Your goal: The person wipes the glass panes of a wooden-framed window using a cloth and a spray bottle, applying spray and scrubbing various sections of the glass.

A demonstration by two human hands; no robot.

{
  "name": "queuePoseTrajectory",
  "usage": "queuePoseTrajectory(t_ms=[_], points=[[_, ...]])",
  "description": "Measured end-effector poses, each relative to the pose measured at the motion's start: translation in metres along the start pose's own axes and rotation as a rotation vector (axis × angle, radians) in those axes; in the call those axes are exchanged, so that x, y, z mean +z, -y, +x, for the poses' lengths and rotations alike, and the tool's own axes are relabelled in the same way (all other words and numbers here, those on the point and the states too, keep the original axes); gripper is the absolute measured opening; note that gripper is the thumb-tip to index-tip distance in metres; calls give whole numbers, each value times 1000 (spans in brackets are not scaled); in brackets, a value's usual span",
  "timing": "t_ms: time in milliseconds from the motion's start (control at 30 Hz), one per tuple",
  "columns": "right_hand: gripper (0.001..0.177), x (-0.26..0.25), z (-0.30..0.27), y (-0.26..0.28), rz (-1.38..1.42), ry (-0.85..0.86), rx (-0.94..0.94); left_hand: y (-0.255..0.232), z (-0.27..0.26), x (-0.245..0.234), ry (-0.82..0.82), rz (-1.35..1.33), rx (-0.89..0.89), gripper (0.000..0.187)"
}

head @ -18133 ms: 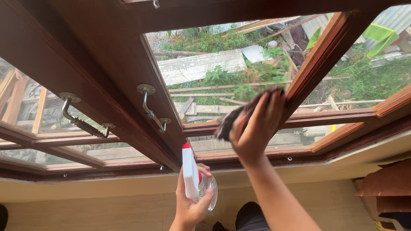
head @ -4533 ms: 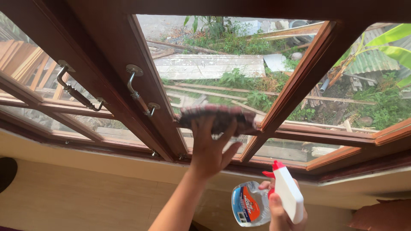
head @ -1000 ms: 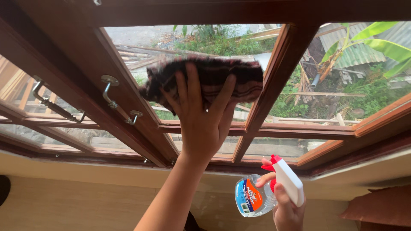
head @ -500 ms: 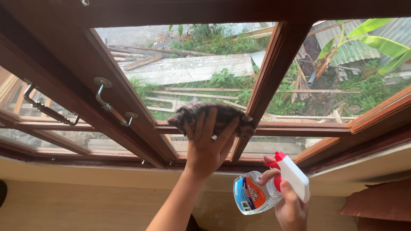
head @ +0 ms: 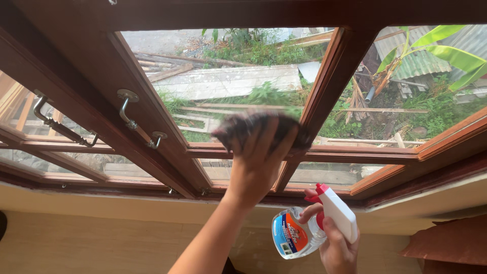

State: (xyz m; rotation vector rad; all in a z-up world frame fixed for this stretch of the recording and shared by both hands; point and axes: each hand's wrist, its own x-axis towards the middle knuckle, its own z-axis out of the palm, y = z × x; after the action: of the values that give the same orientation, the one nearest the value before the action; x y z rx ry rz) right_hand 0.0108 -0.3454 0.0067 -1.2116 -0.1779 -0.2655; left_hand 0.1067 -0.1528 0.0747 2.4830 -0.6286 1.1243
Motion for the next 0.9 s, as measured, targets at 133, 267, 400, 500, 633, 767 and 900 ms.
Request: queuePoseTrajectory(t_ms=[133, 267, 400, 500, 633, 767, 900], points=[[54, -3, 0, -1, -49, 11, -56, 14, -22, -5, -1, -118, 84, 51], [53, -8, -4, -4, -30, -21, 35, 27, -9, -30, -28, -151, 164, 40], [53, -6, -2, -5, -34, -17, -20, 23, 37, -54, -335, -209, 143, 36], [54, -3, -4, -5, -10, -20, -4, 24, 64, -78, -282, -69, 73, 47], [53, -2, -3, -5, -42, 30, -63, 10, 84, -67, -218, -109, 186, 48], [50, -4, -3, -8, -16, 13, -23, 1, 66, -59, -63, -240, 209, 46], [50, -6, -5, -8, 10, -2, 10, 1, 43, -46, 86, -336, 167, 29]])
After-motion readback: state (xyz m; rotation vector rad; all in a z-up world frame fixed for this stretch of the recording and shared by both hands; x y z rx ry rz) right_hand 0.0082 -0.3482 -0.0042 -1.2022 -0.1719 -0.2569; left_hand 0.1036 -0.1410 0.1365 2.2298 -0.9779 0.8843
